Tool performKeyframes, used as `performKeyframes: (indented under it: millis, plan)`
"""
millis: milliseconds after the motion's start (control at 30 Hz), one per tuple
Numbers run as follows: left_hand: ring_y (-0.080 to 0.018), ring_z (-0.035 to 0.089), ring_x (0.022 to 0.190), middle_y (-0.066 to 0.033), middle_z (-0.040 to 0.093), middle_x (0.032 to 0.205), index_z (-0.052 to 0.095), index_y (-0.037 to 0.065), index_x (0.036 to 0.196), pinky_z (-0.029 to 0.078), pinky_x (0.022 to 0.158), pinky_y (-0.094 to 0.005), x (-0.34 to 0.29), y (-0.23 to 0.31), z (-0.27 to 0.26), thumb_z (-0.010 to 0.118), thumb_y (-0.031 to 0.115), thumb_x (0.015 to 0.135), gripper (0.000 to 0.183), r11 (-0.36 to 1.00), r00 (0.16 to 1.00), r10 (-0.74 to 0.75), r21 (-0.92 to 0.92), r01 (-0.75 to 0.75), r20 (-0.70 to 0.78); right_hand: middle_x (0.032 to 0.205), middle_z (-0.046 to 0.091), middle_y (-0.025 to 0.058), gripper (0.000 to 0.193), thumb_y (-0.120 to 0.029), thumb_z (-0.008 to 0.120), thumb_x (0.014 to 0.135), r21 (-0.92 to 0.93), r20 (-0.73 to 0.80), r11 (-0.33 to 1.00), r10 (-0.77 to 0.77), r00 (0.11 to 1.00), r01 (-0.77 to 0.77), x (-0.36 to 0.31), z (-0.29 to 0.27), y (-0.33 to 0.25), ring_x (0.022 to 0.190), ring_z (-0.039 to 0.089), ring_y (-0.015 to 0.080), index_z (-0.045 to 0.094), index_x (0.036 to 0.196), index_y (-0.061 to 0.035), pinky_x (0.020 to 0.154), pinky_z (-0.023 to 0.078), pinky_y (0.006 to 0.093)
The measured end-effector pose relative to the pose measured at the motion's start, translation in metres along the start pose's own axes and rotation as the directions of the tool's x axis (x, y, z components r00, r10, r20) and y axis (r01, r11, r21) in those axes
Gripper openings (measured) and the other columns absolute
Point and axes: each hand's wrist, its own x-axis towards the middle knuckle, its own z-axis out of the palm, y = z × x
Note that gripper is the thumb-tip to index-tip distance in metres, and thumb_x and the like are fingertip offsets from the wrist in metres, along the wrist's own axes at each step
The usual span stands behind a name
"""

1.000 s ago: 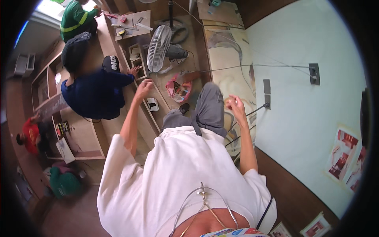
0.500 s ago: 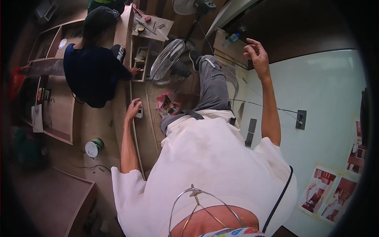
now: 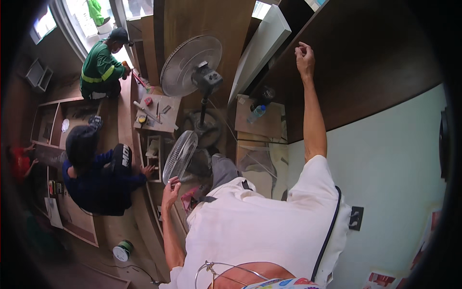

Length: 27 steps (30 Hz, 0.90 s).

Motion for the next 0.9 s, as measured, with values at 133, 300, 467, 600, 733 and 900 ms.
performKeyframes:
  millis: [133,300,467,600,733,900]
  plan:
    - [-0.022,0.063,0.107,-0.0157,0.065,0.12,0.054,0.002,0.132,0.05,0.092,-0.0328,0.154,0.161,0.06,0.061,0.018,0.096,0.04,0.99,0.99,0.1,0.092,-0.109,0.097,0.105,0.063,0.0107,0.026,-0.018,0.057,0.097,0.164,-0.169,0.986,0.065,0.983,-0.037,0.06,0.036,0.026,0.091,0.065,0.0189,0.063,0.116,-0.0021,0.08,0.054,0.034]
    - [-0.0241,0.065,0.106,-0.0161,0.066,0.116,0.055,0.003,0.131,0.051,0.085,-0.0335,0.283,0.296,0.134,0.062,0.016,0.094,0.04,0.917,0.954,0.183,0.307,-0.253,0.239,0.12,0.062,0.0142,0.036,-0.024,0.062,0.095,0.502,-0.041,0.863,0.095,0.995,-0.062,0.144,0.148,0.001,0.112,0.061,0.0221,0.06,0.121,-0.0001,0.094,0.05,0.0369]
    - [-0.0246,0.064,0.107,-0.0149,0.066,0.116,0.057,0.004,0.129,0.051,0.083,-0.0343,0.304,0.341,0.178,0.063,0.015,0.093,0.039,0.911,0.964,0.137,0.352,-0.213,0.229,0.11,0.063,0.011,0.027,-0.018,0.057,0.097,0.658,-0.308,0.687,0.62,0.722,-0.309,0.349,0.228,0.119,0.096,0.06,0.0188,0.059,0.117,0.0009,0.085,0.048,0.0316]
    - [-0.0281,0.065,0.107,-0.0181,0.065,0.12,0.055,-0.001,0.128,0.049,0.093,-0.037,0.252,0.298,0.148,0.061,0.015,0.095,0.038,0.933,0.999,0.04,0.36,-0.026,-0.032,0.111,0.062,0.0116,0.03,-0.02,0.058,0.096,0.297,-0.23,0.802,0.587,0.777,-0.518,0.379,0.304,0.223,0.097,0.059,0.0192,0.058,0.118,0.0013,0.086,0.048,0.0319]
    - [-0.0231,0.063,0.11,-0.0178,0.064,0.12,0.051,-0.003,0.133,0.049,0.094,-0.0329,0.163,0.233,0.117,0.059,0.016,0.096,0.042,0.892,0.923,-0.255,0.298,0.339,-0.287,0.112,0.061,0.0122,0.033,-0.021,0.059,0.095,-0.053,-0.122,0.82,0.561,0.819,-0.57,0.381,0.331,0.313,0.099,0.058,0.0197,0.057,0.118,0.0017,0.087,0.047,0.0322]
    - [-0.0195,0.065,0.093,-0.0113,0.066,0.105,0.055,-0.001,0.126,0.053,0.081,-0.0323,-0.002,0.149,0.112,0.059,0.016,0.095,0.035,0.875,0.58,-0.395,-0.098,0.475,-0.713,0.114,0.06,0.0129,0.036,-0.023,0.06,0.094,-0.227,-0.006,0.827,0.528,0.85,-0.515,0.378,0.373,0.36,0.1,0.057,0.0202,0.056,0.119,0.0021,0.089,0.046,0.0326]
